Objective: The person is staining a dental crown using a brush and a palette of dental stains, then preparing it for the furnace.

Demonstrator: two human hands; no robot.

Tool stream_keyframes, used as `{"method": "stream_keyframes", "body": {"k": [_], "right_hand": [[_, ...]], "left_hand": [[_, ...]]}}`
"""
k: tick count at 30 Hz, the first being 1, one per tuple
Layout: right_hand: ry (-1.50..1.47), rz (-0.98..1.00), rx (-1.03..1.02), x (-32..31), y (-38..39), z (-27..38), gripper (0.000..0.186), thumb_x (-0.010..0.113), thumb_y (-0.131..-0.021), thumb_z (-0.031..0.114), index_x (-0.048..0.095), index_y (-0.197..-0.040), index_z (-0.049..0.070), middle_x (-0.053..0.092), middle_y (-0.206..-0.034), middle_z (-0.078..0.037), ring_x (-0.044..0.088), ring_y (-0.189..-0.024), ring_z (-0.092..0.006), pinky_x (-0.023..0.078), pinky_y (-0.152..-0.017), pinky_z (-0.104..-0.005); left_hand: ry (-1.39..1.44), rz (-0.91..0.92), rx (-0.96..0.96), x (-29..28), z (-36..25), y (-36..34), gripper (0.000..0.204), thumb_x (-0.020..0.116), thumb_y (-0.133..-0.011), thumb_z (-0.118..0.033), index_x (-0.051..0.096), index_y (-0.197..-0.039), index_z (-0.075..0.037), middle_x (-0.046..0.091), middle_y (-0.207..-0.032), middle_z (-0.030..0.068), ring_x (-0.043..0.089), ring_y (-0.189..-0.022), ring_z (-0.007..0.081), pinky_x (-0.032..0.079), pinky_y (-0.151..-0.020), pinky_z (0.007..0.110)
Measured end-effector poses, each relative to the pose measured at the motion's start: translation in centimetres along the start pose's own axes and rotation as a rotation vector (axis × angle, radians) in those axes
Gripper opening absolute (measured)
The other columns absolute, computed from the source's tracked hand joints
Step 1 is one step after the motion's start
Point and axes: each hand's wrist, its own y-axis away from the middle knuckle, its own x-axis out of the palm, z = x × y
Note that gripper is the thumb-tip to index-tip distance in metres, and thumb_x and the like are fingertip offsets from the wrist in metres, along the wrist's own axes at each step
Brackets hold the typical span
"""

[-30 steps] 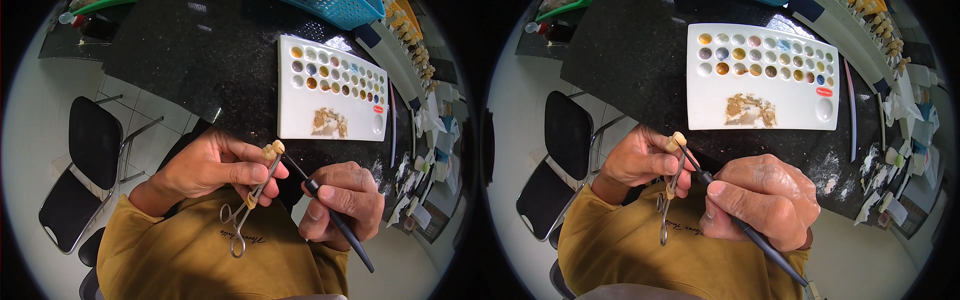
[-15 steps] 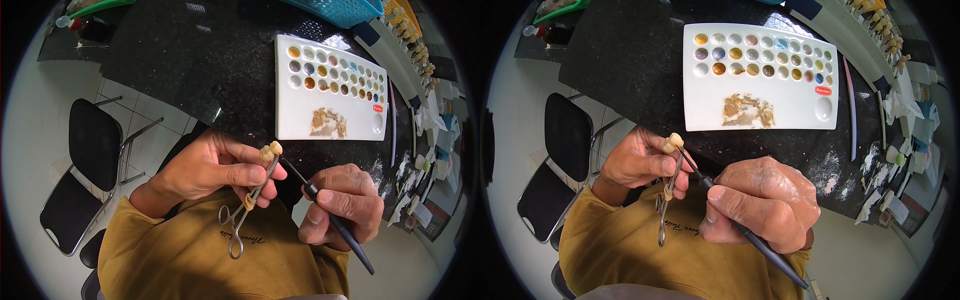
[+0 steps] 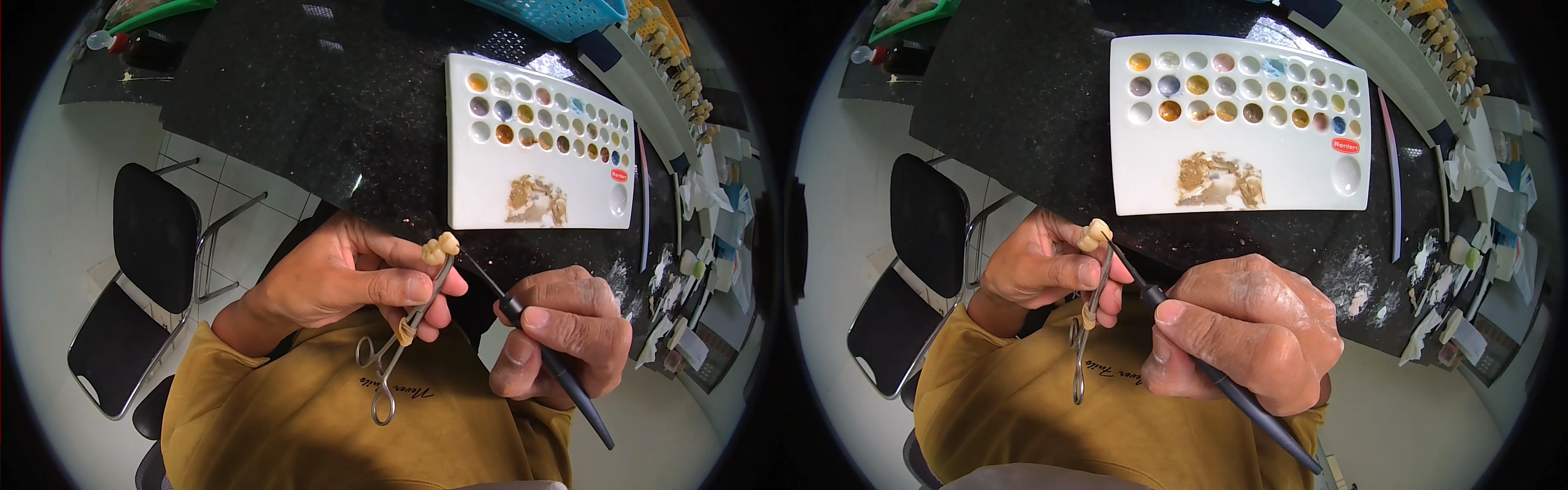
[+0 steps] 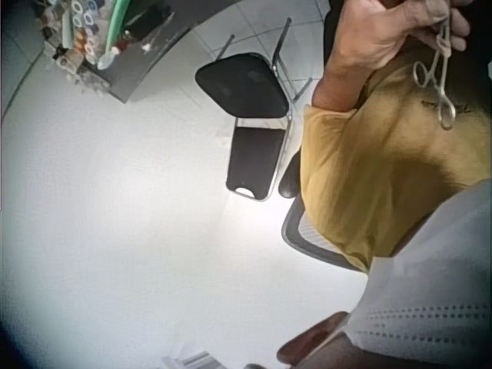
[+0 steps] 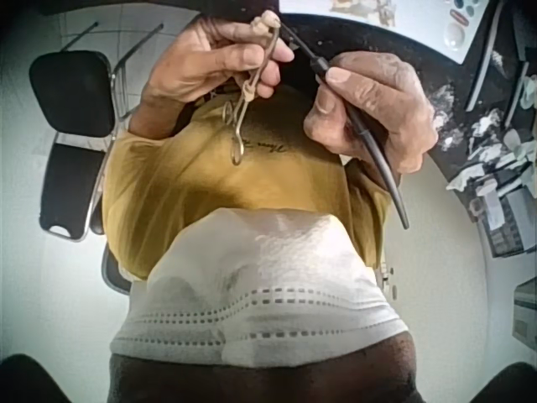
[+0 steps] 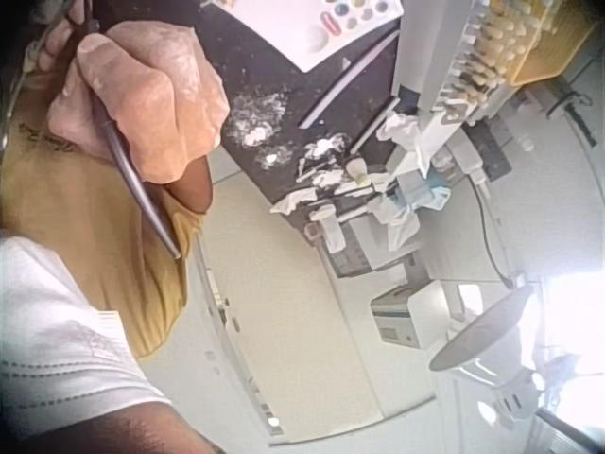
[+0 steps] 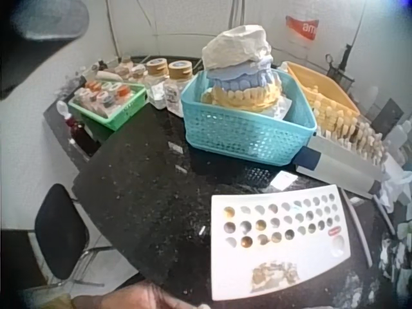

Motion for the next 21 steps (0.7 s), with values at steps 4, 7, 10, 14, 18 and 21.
{"method": "stream_keyframes", "body": {"k": [4,7,10,14,18,21], "right_hand": [[0.017,0.037,0.007,-0.2,-0.3,0.1,0.033,0.077,-0.057,-0.006,0.059,-0.085,-0.003,0.06,-0.065,-0.011,0.061,-0.053,-0.0192,0.054,-0.048,-0.0274],[0.007,0.041,0.001,-0.4,-0.2,0.0,0.032,0.074,-0.059,-0.007,0.058,-0.086,-0.003,0.058,-0.063,-0.01,0.06,-0.051,-0.0188,0.053,-0.046,-0.0267],[0.0,0.082,-0.003,-1.1,0.5,0.0,0.021,0.059,-0.083,0.008,0.047,-0.098,0.0,0.055,-0.07,-0.011,0.057,-0.053,-0.0154,0.045,-0.047,-0.0245],[-0.053,-0.051,0.052,-2.7,-0.4,0.4,0.021,0.062,-0.082,0.007,0.054,-0.1,-0.001,0.059,-0.075,-0.012,0.06,-0.056,-0.0166,0.052,-0.052,-0.0253],[0.233,-0.008,0.124,-4.7,-3.9,0.1,0.031,0.058,-0.092,0.023,0.053,-0.108,-0.003,0.059,-0.085,-0.014,0.058,-0.073,-0.0167,0.048,-0.059,-0.0227],[0.177,0.155,0.249,-5.0,-7.4,-1.2,0.02,0.056,-0.091,0.012,0.057,-0.099,-0.007,0.064,-0.097,-0.022,0.063,-0.091,-0.0221,0.047,-0.069,-0.0232]], "left_hand": [[0.002,-0.002,-0.005,0.1,0.0,-0.1,0.026,0.062,-0.089,-0.01,0.062,-0.108,0.008,0.068,-0.088,0.0164,0.069,-0.078,0.0213,0.059,-0.067,0.029],[-0.003,-0.006,-0.011,0.2,-0.2,0.0,0.026,0.062,-0.089,-0.01,0.063,-0.107,0.008,0.067,-0.088,0.0165,0.069,-0.078,0.0212,0.059,-0.067,0.029],[-0.005,-0.005,0.001,0.1,-0.1,-0.1,0.026,0.062,-0.089,-0.009,0.062,-0.107,0.008,0.067,-0.088,0.017,0.069,-0.078,0.0215,0.059,-0.067,0.029],[0.026,-0.007,0.021,0.1,0.3,0.0,0.026,0.061,-0.089,-0.009,0.061,-0.108,0.009,0.067,-0.088,0.0177,0.069,-0.079,0.0221,0.059,-0.067,0.029],[0.063,0.006,-0.002,0.3,0.6,-0.1,0.027,0.062,-0.089,-0.008,0.06,-0.109,0.01,0.067,-0.09,0.0183,0.068,-0.083,0.0228,0.059,-0.069,0.03],[0.066,0.008,-0.026,-0.3,0.3,0.1,0.027,0.062,-0.089,-0.008,0.06,-0.11,0.01,0.068,-0.091,0.0178,0.068,-0.085,0.0226,0.058,-0.072,0.03]]}}
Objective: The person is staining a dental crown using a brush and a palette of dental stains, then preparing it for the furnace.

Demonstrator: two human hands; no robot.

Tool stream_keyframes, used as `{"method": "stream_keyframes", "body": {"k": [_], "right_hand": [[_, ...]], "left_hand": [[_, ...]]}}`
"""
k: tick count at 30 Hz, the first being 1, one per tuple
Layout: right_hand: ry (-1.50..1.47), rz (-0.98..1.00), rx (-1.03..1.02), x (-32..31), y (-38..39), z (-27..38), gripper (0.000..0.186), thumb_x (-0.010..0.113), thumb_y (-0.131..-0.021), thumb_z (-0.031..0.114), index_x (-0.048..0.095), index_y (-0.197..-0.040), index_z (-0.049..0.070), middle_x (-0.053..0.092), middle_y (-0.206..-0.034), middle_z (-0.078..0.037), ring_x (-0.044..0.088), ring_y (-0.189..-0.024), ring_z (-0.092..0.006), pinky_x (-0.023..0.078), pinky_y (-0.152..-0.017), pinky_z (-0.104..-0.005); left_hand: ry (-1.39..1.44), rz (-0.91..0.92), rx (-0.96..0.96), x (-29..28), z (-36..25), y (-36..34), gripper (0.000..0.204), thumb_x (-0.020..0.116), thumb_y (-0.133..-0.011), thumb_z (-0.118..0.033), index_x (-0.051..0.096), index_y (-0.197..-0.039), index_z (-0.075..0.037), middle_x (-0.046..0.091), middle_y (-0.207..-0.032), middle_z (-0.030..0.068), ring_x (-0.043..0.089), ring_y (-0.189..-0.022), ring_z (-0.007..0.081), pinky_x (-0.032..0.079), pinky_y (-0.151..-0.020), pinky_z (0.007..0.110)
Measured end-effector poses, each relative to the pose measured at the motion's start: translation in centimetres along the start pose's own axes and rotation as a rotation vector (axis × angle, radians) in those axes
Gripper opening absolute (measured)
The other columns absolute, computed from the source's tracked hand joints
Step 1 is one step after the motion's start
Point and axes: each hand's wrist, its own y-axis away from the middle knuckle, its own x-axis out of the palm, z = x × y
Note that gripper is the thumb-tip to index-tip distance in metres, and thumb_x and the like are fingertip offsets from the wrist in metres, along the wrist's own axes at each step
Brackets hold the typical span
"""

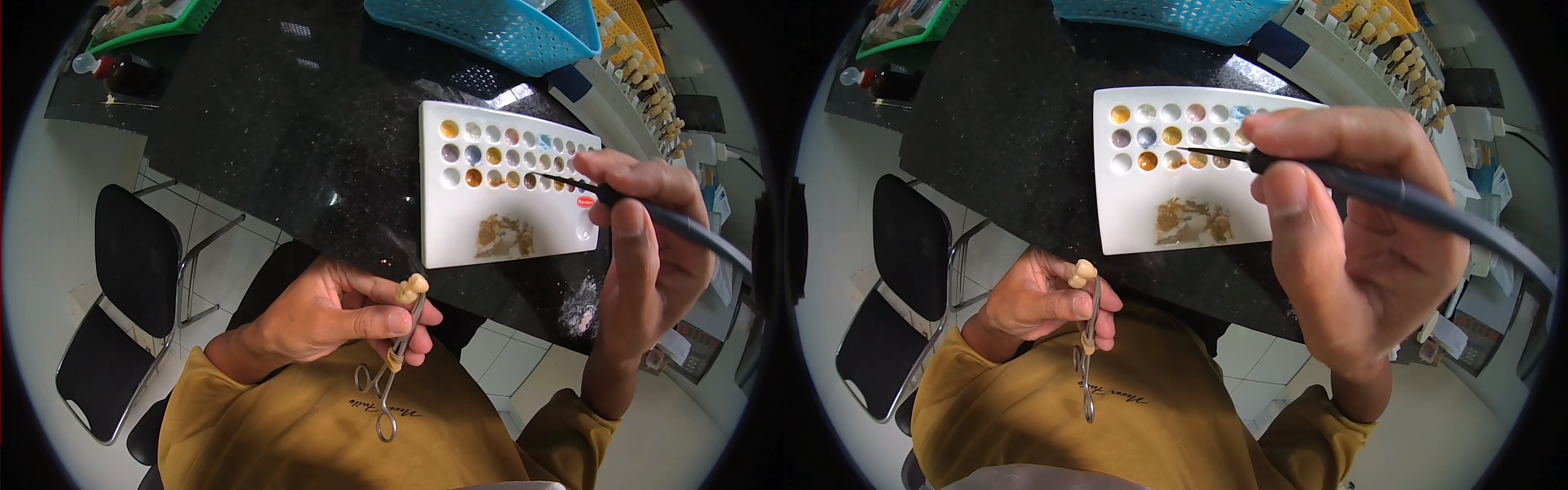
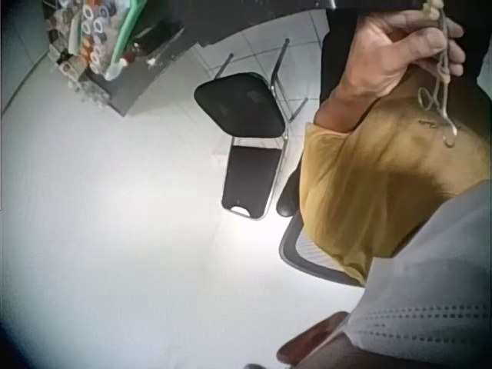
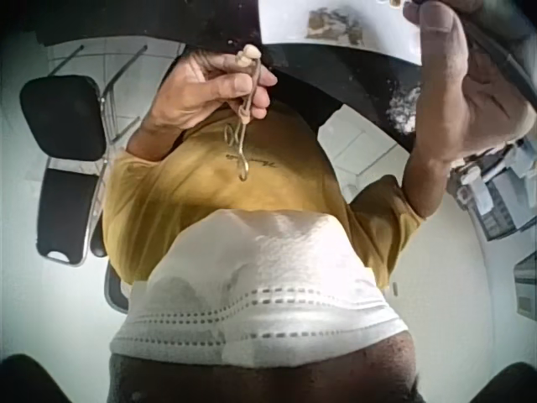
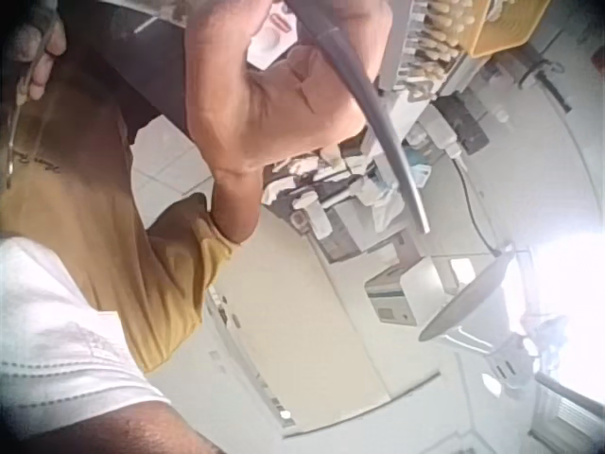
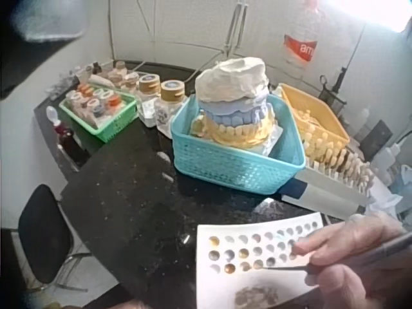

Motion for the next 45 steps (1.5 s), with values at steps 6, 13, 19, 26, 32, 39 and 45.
{"method": "stream_keyframes", "body": {"k": [6,13,19,26,32,39,45], "right_hand": [[-0.006,0.15,-0.008,1.0,-3.4,-1.7,0.016,0.058,-0.085,0.006,0.061,-0.08,-0.01,0.057,-0.08,-0.011,0.063,-0.096,-0.0312,0.049,-0.075,-0.0311],[-0.048,0.234,-0.029,1.4,-3.8,-2.2,0.015,0.056,-0.081,0.004,0.06,-0.08,-0.011,0.056,-0.075,-0.011,0.064,-0.095,-0.0338,0.05,-0.077,-0.0336],[-0.025,0.245,0.023,1.6,-3.6,-1.8,0.014,0.057,-0.079,0.003,0.06,-0.08,-0.01,0.056,-0.072,-0.011,0.063,-0.097,-0.0333,0.049,-0.076,-0.0304],[-0.034,0.226,-0.021,1.9,-3.4,-2.1,0.013,0.058,-0.081,0.004,0.06,-0.08,-0.01,0.056,-0.073,-0.011,0.063,-0.098,-0.0334,0.049,-0.081,-0.0342],[0.058,0.198,-0.239,-0.8,-2.5,-0.8,0.021,0.048,-0.088,0.01,0.057,-0.098,-0.006,0.056,-0.078,-0.015,0.061,-0.099,-0.0413,0.049,-0.087,-0.0456],[-0.043,0.035,-0.169,0.4,5.2,1.7,0.031,0.05,-0.095,0.031,0.048,-0.109,0.004,0.049,-0.076,-0.009,0.053,-0.065,-0.0187,0.046,-0.055,-0.0235],[-0.23,-0.144,-0.259,5.2,7.4,0.7,0.027,0.071,-0.067,-0.007,0.057,-0.091,-0.004,0.058,-0.066,-0.009,0.06,-0.052,-0.0192,0.054,-0.049,-0.0291]], "left_hand": [[0.019,0.046,-0.04,0.0,0.0,0.0,0.026,0.06,-0.09,-0.007,0.061,-0.111,0.009,0.068,-0.094,0.0174,0.068,-0.088,0.0214,0.057,-0.076,0.03],[0.058,0.071,-0.118,-0.1,-0.5,0.1,0.026,0.059,-0.091,-0.005,0.06,-0.113,0.009,0.067,-0.099,0.0187,0.066,-0.093,0.0214,0.056,-0.082,0.03],[0.114,0.092,-0.113,-0.3,-0.2,0.0,0.026,0.058,-0.091,-0.003,0.059,-0.113,0.01,0.067,-0.1,0.019,0.066,-0.094,0.0216,0.055,-0.084,0.031],[0.104,0.098,-0.116,-0.4,-0.2,0.2,0.026,0.058,-0.091,-0.003,0.059,-0.114,0.01,0.067,-0.099,0.0183,0.066,-0.092,0.0214,0.056,-0.083,0.03],[-0.008,0.009,-0.129,0.4,-1.0,0.1,0.028,0.062,-0.09,-0.01,0.061,-0.112,0.008,0.068,-0.096,0.0166,0.068,-0.087,0.0191,0.056,-0.075,0.026],[-0.035,-0.016,-0.009,0.7,-0.3,-0.4,0.025,0.061,-0.089,-0.009,0.062,-0.109,0.008,0.068,-0.092,0.0182,0.068,-0.083,0.0203,0.059,-0.07,0.029],[-0.01,-0.059,0.05,1.0,0.2,0.0,0.028,0.062,-0.089,-0.011,0.061,-0.108,0.009,0.067,-0.093,0.0182,0.068,-0.083,0.0213,0.06,-0.071,0.03]]}}
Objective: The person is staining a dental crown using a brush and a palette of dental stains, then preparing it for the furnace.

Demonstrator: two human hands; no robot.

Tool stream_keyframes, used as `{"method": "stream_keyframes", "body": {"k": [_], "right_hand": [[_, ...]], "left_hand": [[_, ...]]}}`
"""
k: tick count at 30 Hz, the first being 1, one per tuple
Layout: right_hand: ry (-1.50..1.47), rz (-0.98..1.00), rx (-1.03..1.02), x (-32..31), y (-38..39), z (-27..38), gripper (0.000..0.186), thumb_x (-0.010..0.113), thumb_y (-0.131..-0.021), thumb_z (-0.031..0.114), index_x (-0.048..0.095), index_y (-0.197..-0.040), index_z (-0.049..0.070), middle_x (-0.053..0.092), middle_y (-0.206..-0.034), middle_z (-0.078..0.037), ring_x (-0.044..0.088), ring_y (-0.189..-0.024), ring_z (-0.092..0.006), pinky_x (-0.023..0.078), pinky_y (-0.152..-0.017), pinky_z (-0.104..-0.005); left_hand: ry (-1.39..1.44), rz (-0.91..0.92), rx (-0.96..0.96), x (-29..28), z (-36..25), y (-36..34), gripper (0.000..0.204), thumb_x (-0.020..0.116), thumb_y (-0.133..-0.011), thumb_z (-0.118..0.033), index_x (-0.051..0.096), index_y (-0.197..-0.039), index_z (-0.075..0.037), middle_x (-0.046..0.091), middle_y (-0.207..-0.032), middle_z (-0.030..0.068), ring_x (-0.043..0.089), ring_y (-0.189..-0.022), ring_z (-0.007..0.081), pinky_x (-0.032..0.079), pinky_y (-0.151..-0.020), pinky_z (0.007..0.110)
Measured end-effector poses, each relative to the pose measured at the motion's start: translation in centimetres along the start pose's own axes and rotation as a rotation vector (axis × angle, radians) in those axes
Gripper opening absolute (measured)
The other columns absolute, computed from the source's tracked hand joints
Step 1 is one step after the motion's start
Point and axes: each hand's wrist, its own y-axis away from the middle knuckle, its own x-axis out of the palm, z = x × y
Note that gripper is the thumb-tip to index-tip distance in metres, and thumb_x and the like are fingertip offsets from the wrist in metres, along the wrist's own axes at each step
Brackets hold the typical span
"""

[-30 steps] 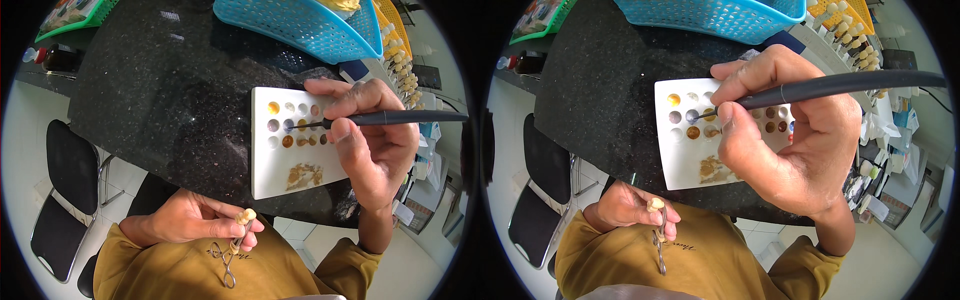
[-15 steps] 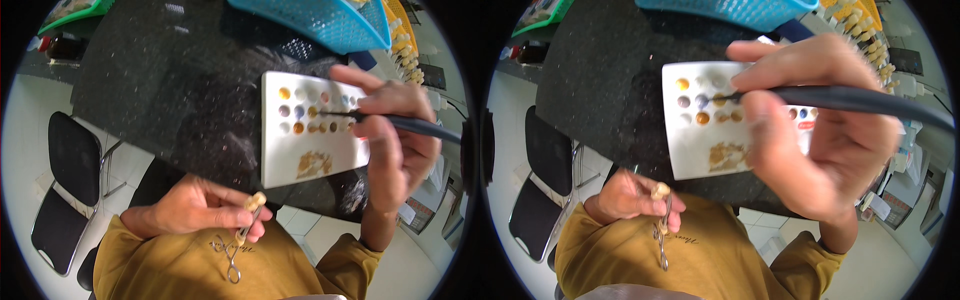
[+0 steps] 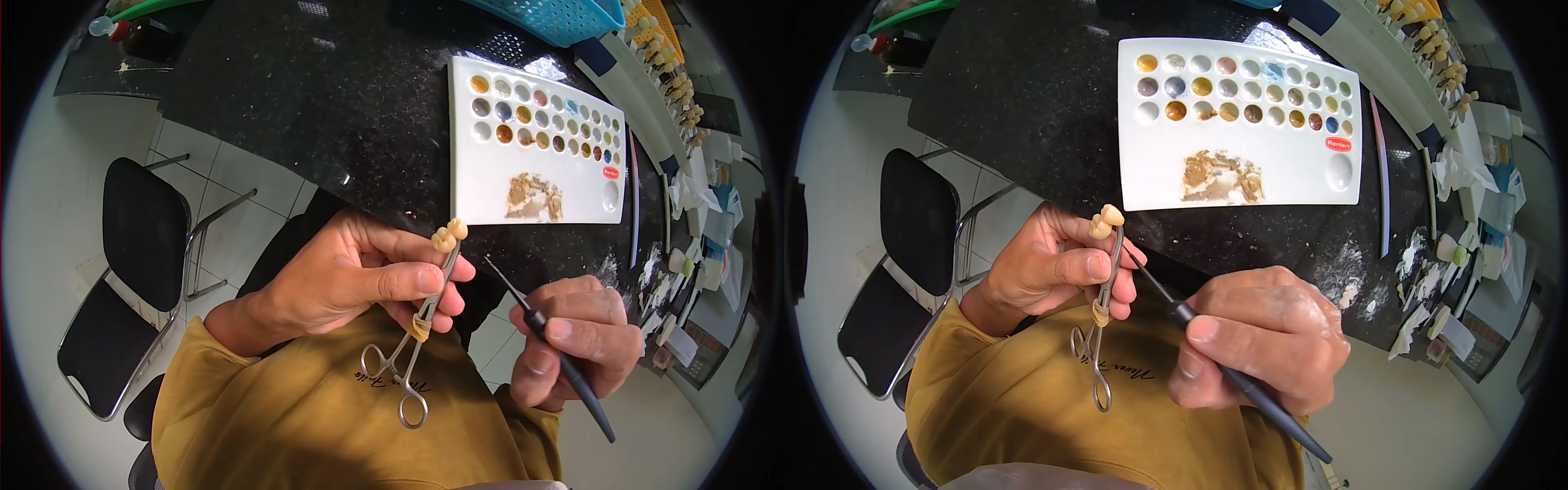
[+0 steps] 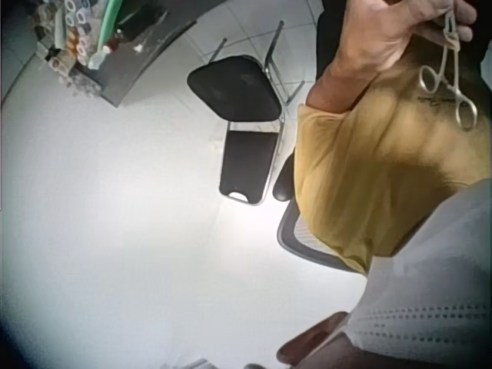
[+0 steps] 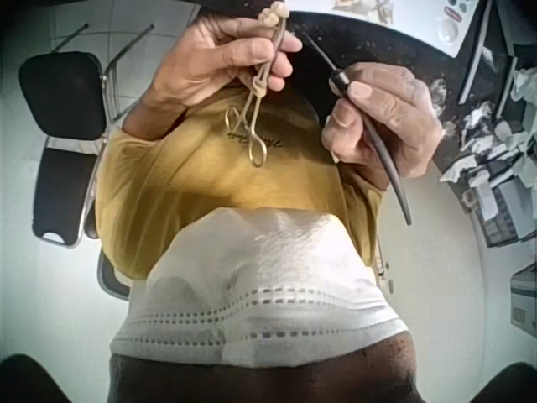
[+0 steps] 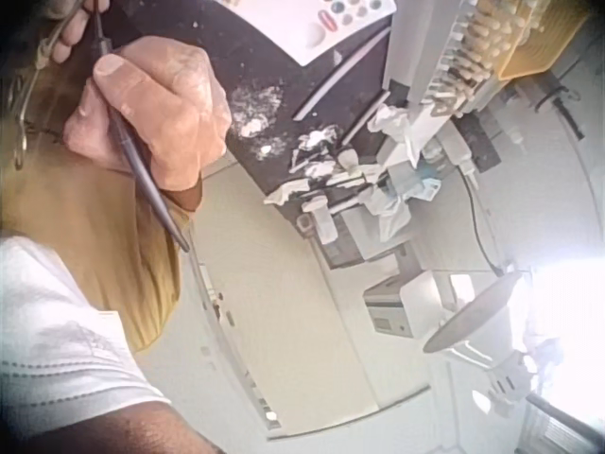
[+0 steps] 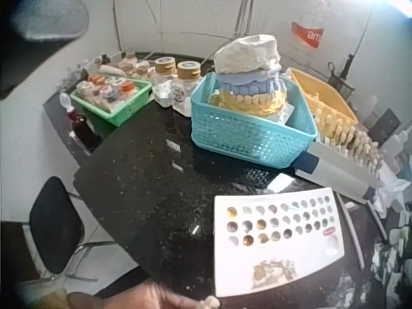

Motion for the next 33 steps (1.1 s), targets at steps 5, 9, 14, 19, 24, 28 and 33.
{"method": "stream_keyframes", "body": {"k": [5,9,14,19,24,28,33], "right_hand": [[0.055,0.003,0.033,0.7,0.1,0.2,0.031,0.075,-0.062,-0.007,0.058,-0.087,-0.001,0.059,-0.066,-0.009,0.061,-0.054,-0.0196,0.053,-0.05,-0.0286],[0.064,0.038,0.051,0.7,0.0,0.0,0.031,0.076,-0.06,-0.008,0.059,-0.085,-0.001,0.06,-0.066,-0.01,0.062,-0.056,-0.0203,0.054,-0.051,-0.0287],[0.052,0.029,0.047,0.9,-0.2,0.0,0.03,0.076,-0.06,-0.009,0.06,-0.084,-0.001,0.06,-0.066,-0.01,0.063,-0.056,-0.0205,0.054,-0.051,-0.029],[0.046,0.063,0.043,0.8,-0.3,-0.1,0.031,0.076,-0.06,-0.009,0.06,-0.085,-0.002,0.06,-0.066,-0.01,0.063,-0.056,-0.0204,0.054,-0.051,-0.0289],[0.043,0.045,0.041,0.6,-0.1,0.0,0.033,0.077,-0.059,-0.008,0.06,-0.086,-0.002,0.06,-0.066,-0.01,0.063,-0.056,-0.0205,0.055,-0.051,-0.0289],[0.026,0.097,0.019,0.5,-0.2,-0.3,0.034,0.077,-0.057,-0.008,0.06,-0.087,-0.002,0.06,-0.066,-0.009,0.063,-0.056,-0.0206,0.055,-0.05,-0.0289],[0.031,0.089,0.008,0.3,-0.1,-0.3,0.033,0.077,-0.057,-0.008,0.06,-0.086,-0.003,0.06,-0.066,-0.01,0.062,-0.056,-0.0203,0.054,-0.05,-0.0285]], "left_hand": [[-0.016,-0.041,0.011,0.9,-0.1,-0.3,0.027,0.061,-0.088,-0.01,0.06,-0.107,0.01,0.068,-0.087,0.0186,0.069,-0.078,0.0228,0.059,-0.068,0.031],[-0.022,-0.109,0.026,1.1,0.1,-0.2,0.024,0.061,-0.087,-0.007,0.061,-0.103,0.01,0.068,-0.083,0.0191,0.07,-0.072,0.0239,0.059,-0.066,0.032],[-0.012,-0.108,0.019,1.2,0.0,-0.2,0.024,0.061,-0.087,-0.007,0.061,-0.104,0.01,0.069,-0.082,0.0189,0.07,-0.073,0.024,0.059,-0.066,0.032],[0.002,-0.104,0.019,1.1,0.0,-0.3,0.024,0.062,-0.087,-0.007,0.061,-0.104,0.01,0.069,-0.082,0.0189,0.07,-0.073,0.0242,0.059,-0.066,0.032],[0.015,-0.104,0.019,1.2,0.0,-0.3,0.023,0.062,-0.086,-0.006,0.062,-0.103,0.01,0.068,-0.082,0.019,0.07,-0.073,0.0242,0.06,-0.066,0.032],[0.013,-0.105,0.021,1.1,0.1,-0.3,0.023,0.062,-0.086,-0.006,0.062,-0.103,0.01,0.068,-0.082,0.019,0.07,-0.073,0.0242,0.06,-0.066,0.032],[0.006,-0.105,0.023,1.2,0.2,-0.4,0.022,0.061,-0.087,-0.006,0.062,-0.103,0.009,0.069,-0.082,0.0187,0.07,-0.072,0.0242,0.059,-0.066,0.032]]}}
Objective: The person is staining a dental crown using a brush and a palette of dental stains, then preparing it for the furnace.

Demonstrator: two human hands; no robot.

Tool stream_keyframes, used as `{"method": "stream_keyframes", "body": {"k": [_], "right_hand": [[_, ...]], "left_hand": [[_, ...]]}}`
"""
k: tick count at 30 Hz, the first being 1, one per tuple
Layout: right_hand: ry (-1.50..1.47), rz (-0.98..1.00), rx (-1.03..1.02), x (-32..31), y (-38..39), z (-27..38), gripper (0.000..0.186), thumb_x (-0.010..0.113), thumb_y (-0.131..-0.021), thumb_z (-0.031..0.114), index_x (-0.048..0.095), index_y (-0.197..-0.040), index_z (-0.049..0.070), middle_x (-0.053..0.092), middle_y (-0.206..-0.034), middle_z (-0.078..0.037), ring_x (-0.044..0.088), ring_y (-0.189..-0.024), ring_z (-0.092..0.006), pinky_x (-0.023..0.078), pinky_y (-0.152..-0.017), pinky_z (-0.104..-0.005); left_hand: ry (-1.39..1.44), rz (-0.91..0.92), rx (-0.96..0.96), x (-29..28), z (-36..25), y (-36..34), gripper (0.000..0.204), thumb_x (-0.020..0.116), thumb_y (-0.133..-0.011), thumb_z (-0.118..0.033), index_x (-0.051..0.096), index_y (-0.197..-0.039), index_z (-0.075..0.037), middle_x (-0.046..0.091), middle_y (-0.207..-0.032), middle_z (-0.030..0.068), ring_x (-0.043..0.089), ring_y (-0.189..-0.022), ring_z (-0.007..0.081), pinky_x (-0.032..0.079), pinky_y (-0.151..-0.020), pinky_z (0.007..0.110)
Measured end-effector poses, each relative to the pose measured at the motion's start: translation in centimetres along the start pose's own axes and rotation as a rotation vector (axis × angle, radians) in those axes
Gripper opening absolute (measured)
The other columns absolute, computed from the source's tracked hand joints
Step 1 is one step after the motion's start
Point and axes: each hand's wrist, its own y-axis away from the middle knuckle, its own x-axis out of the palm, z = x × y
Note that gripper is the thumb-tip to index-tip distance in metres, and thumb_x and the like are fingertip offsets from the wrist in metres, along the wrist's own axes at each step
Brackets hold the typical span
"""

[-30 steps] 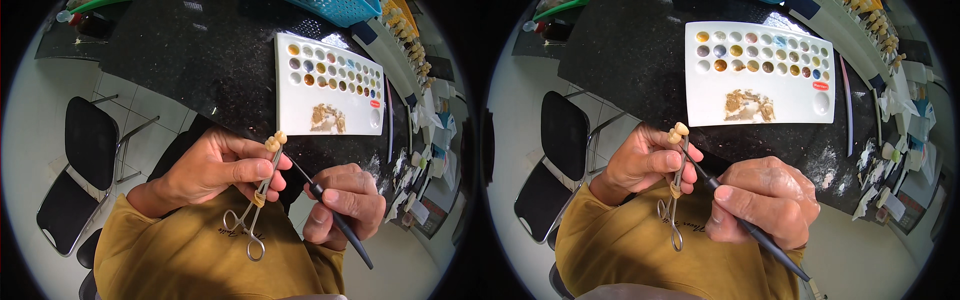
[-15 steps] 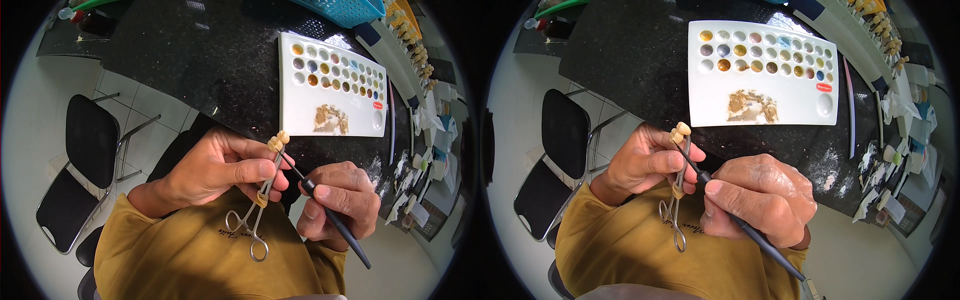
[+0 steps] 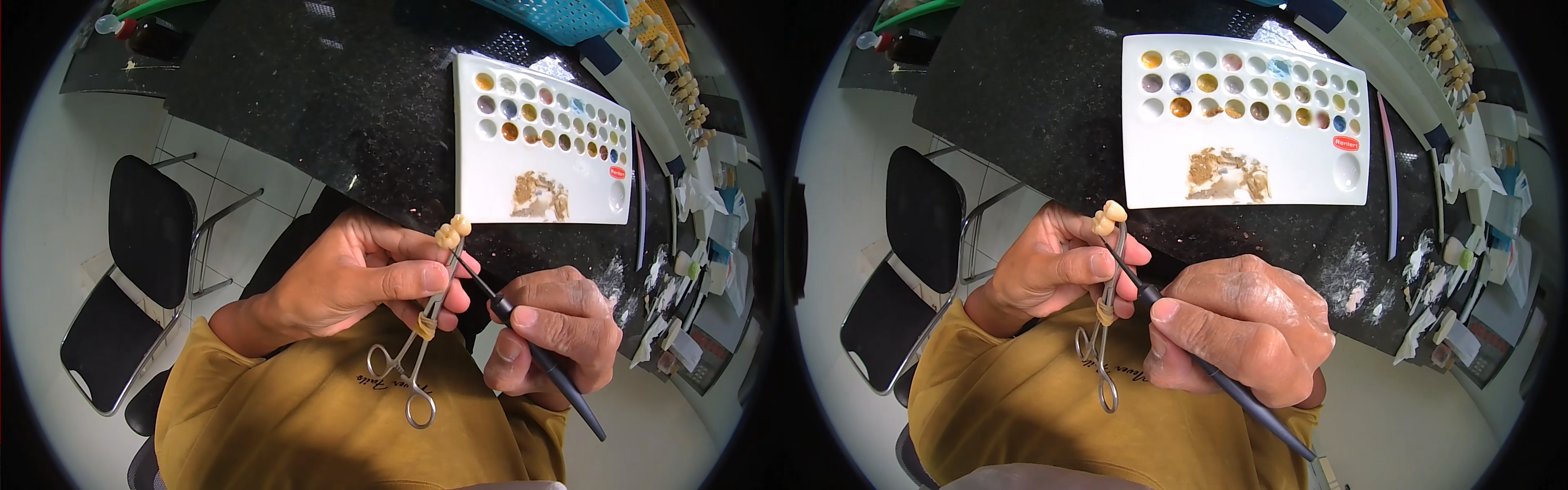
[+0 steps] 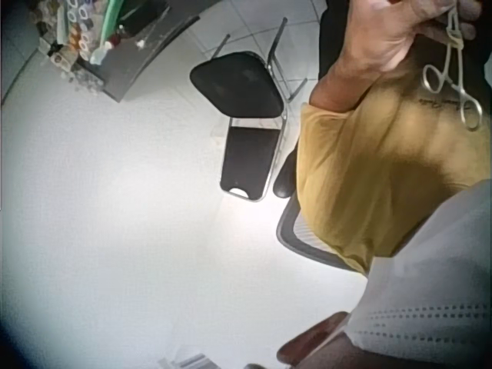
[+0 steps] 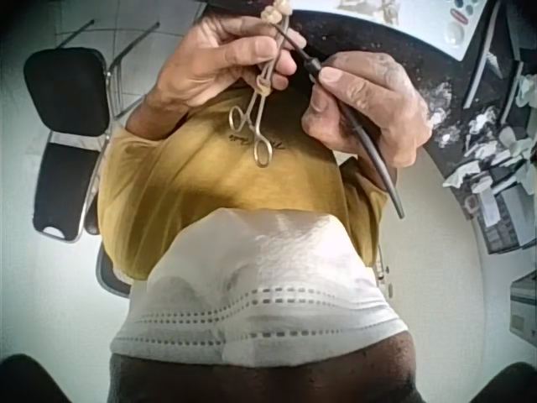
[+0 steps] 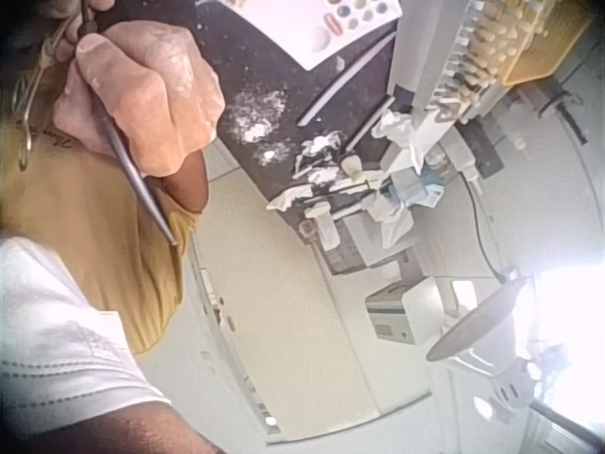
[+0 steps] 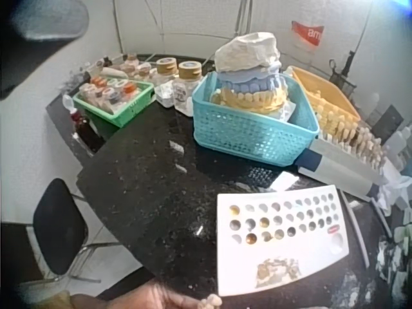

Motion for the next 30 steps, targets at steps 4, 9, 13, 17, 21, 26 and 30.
{"method": "stream_keyframes", "body": {"k": [4,9,13,17,21,26,30], "right_hand": [[0.022,-0.016,-0.003,0.37,-0.19,0.02,0.033,0.076,-0.057,-0.008,0.061,-0.085,-0.003,0.06,-0.065,-0.01,0.062,-0.056,-0.0201,0.054,-0.05,-0.0281],[0.01,-0.02,-0.014,0.2,-0.25,-0.16,0.032,0.077,-0.056,-0.007,0.061,-0.084,-0.003,0.06,-0.064,-0.011,0.062,-0.054,-0.0197,0.054,-0.049,-0.0278],[0.018,-0.062,-0.015,0.24,0.05,-0.11,0.031,0.077,-0.057,-0.007,0.061,-0.084,-0.003,0.06,-0.064,-0.011,0.062,-0.054,-0.0197,0.054,-0.048,-0.0276],[0.036,0.071,0.014,-0.53,0.25,-0.13,0.029,0.063,-0.077,0.001,0.054,-0.105,0.0,0.06,-0.075,-0.013,0.061,-0.061,-0.02,0.048,-0.052,-0.0282],[0.032,-0.061,-0.008,0.25,-0.11,-0.2,0.029,0.076,-0.059,-0.007,0.061,-0.084,-0.003,0.061,-0.064,-0.011,0.062,-0.054,-0.0193,0.053,-0.048,-0.0272],[0.035,-0.044,0.013,0.24,-0.44,0.04,0.03,0.076,-0.059,-0.007,0.06,-0.085,-0.003,0.061,-0.065,-0.011,0.063,-0.055,-0.0197,0.054,-0.049,-0.0276],[0.025,-0.059,0.039,0.29,-0.05,0.19,0.031,0.077,-0.06,-0.006,0.06,-0.085,-0.003,0.06,-0.065,-0.01,0.063,-0.056,-0.02,0.054,-0.05,-0.0279]], "left_hand": [[-0.013,0.107,0.012,-0.66,0.01,0.11,0.034,0.061,-0.09,-0.014,0.057,-0.112,0.011,0.067,-0.092,0.0176,0.068,-0.083,0.0208,0.059,-0.071,0.03],[-0.013,0.121,0.012,-0.97,0.18,-0.02,0.034,0.061,-0.09,-0.015,0.057,-0.112,0.01,0.067,-0.092,0.0172,0.068,-0.082,0.0199,0.059,-0.071,0.03],[-0.002,0.114,0.003,-0.97,0.14,0.09,0.033,0.061,-0.09,-0.015,0.058,-0.112,0.009,0.067,-0.092,0.017,0.068,-0.082,0.0199,0.059,-0.07,0.029],[-0.003,0.111,-0.008,-0.93,0.07,0.09,0.032,0.061,-0.09,-0.014,0.059,-0.111,0.009,0.067,-0.091,0.0166,0.068,-0.082,0.0198,0.059,-0.07,0.029],[0.01,0.114,-0.014,-0.92,0.02,0.08,0.032,0.062,-0.09,-0.014,0.059,-0.112,0.009,0.067,-0.091,0.0167,0.068,-0.081,0.0197,0.059,-0.07,0.029],[0.02,0.114,-0.011,-1.02,0.12,0.11,0.032,0.062,-0.09,-0.014,0.059,-0.112,0.009,0.067,-0.092,0.0168,0.068,-0.082,0.02,0.059,-0.07,0.029],[-0.007,-0.008,-0.016,-0.24,-0.05,0.29,0.025,0.061,-0.087,-0.008,0.061,-0.105,0.01,0.069,-0.083,0.0178,0.069,-0.071,0.0243,0.059,-0.066,0.033]]}}
